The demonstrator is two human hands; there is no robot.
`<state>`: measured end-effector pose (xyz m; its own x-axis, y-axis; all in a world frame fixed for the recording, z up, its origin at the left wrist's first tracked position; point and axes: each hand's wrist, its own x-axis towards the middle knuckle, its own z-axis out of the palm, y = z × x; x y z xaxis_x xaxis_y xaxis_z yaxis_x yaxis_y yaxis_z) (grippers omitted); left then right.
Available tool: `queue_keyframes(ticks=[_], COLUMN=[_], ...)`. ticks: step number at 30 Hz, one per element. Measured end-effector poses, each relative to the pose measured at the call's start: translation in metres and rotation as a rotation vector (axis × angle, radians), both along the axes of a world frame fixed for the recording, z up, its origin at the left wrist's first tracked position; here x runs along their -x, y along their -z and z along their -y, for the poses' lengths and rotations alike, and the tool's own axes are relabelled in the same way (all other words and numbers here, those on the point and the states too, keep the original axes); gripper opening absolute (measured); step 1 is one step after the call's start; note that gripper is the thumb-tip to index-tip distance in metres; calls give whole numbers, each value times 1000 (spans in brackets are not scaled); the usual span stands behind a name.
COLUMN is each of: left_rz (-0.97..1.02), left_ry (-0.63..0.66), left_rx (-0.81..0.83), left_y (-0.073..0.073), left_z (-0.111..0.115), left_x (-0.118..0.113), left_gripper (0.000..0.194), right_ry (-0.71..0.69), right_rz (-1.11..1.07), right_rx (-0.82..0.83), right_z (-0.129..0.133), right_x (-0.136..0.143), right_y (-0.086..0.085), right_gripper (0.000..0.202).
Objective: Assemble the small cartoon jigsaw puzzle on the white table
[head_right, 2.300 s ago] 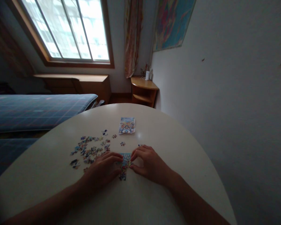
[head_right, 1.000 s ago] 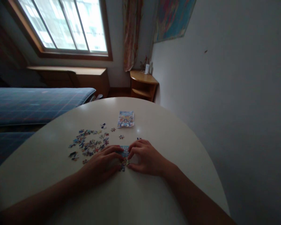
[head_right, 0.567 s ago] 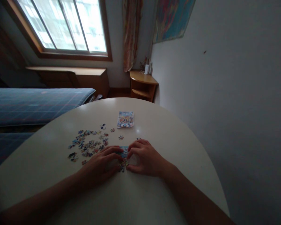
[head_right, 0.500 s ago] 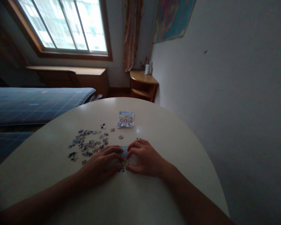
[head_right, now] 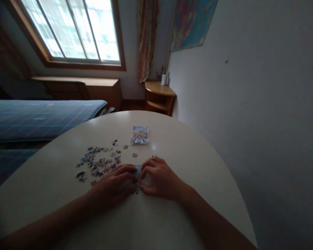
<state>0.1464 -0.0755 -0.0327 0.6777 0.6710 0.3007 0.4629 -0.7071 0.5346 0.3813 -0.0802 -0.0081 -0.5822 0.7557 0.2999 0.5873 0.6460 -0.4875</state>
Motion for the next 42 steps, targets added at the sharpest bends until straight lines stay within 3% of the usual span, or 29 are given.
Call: queue_keyframes(ticks=[19, 26, 42], left_rz=[-25, -34, -19], left_ry=[-10, -5, 10], left_rx=[8, 16, -19], left_y=[0, 3, -1], left_z=[0, -1, 0], left_x=[0, 1, 1], left_gripper=[23, 25, 21], right_ry=[-77, 69, 210], right_rz=[-92, -81, -90], right_rx=[123, 90, 136], right_z=[2, -6, 0], right_x=[-1, -7, 7], right_y=[0, 5, 5], right_gripper=[10, 6, 8])
